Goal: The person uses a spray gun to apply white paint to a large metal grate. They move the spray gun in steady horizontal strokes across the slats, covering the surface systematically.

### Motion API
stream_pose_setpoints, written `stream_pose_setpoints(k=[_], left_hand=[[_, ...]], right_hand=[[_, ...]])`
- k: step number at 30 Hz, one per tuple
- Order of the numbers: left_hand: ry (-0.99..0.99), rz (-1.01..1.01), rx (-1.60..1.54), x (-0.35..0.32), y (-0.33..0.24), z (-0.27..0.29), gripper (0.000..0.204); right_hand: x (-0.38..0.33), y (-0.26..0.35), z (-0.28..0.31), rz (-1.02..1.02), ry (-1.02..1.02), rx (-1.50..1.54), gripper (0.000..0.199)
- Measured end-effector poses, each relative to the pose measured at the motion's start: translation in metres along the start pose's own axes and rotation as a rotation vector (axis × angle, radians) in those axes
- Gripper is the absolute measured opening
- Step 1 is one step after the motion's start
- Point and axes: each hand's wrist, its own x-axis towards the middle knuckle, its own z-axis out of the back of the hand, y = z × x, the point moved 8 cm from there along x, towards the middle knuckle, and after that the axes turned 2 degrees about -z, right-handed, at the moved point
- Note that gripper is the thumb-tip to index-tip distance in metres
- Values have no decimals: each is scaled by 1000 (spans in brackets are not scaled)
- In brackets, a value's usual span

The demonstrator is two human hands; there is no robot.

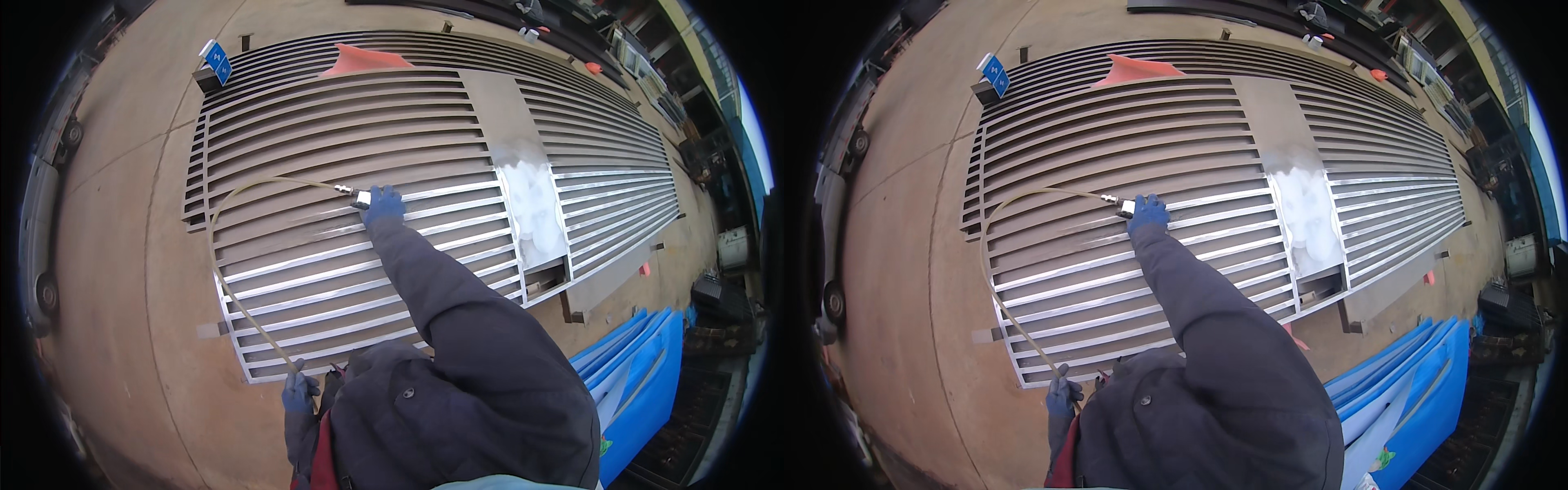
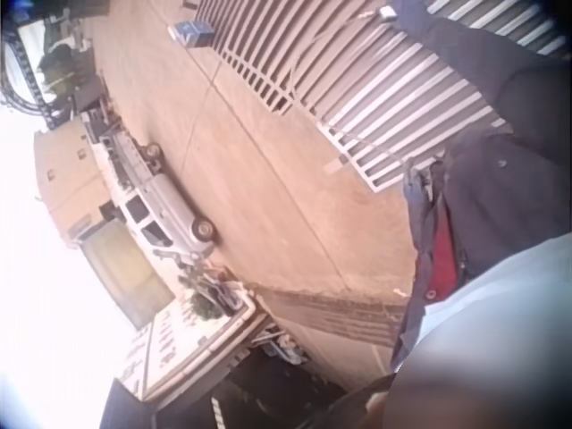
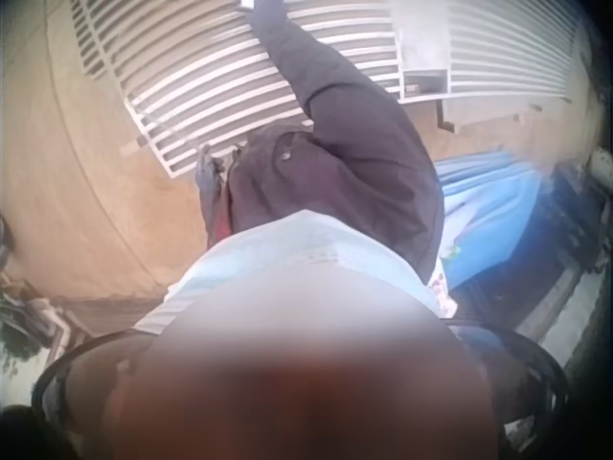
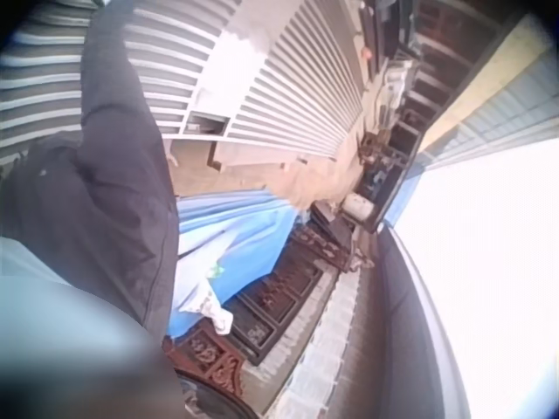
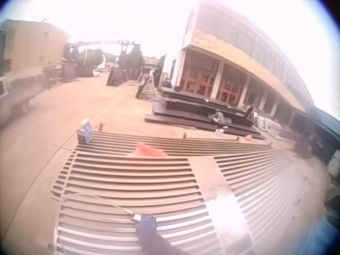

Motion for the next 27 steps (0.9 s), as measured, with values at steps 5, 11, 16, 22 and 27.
stream_pose_setpoints(k=[5, 11, 16, 22, 27], left_hand=[[-46, -12, -39, 4, -17, 0, 41], [-36, -10, -40, -14, -16, 0, 41], [7, 37, 15, -13, -13, -7, 39], [102, 88, -13, -9, -10, -19, 39], [13, 115, -42, -8, -9, -5, 41]], right_hand=[[-34, 84, -35, 400, 265, -100, 60], [-6, 11, -10, 299, 81, -10, 64], [38, -102, 26, -39, 98, -108, 62], [40, -104, 29, -79, 106, -98, 58], [10, -21, 2, 82, 101, -75, 60]])
